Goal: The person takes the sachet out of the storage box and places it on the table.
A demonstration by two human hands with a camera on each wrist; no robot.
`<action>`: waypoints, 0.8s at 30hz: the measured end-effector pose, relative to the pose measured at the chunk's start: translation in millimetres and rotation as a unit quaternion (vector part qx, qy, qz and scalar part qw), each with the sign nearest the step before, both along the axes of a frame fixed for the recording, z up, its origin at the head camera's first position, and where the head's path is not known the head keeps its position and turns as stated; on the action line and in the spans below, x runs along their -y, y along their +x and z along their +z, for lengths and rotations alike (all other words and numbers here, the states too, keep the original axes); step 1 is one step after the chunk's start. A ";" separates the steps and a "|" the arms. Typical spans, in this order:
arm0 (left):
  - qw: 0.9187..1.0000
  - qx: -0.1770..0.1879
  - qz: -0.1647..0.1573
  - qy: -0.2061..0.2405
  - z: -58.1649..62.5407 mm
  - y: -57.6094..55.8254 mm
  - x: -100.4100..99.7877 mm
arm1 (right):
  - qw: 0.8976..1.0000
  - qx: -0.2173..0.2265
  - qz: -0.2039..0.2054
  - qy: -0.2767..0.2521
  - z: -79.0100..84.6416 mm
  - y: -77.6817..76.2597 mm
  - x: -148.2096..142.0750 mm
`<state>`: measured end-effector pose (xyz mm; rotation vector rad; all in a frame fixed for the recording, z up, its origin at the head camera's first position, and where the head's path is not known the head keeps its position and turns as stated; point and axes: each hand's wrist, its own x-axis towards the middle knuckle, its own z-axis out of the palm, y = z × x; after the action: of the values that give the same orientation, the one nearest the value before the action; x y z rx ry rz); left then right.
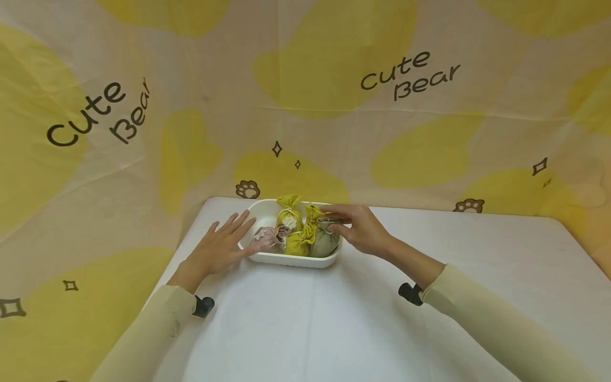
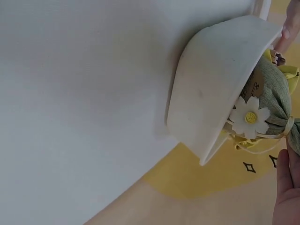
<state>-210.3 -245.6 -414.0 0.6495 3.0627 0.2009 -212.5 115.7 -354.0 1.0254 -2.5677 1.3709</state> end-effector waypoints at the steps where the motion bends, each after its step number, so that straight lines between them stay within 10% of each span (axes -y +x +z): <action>1: 1.000 0.000 -0.001 0.001 0.1 -0.1 0.0 | 1.000 -0.002 0.002 0.001 1.7 0.3 -0.7; 24: 1.000 -0.007 -0.005 0.002 -0.7 -0.8 0.4 | 0.998 -0.029 -0.053 0.007 43.4 -7.9 -49.6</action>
<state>-211.1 -246.0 -414.7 0.6680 3.0720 0.2043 -220.4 165.3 -310.6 0.9032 -2.5518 1.2808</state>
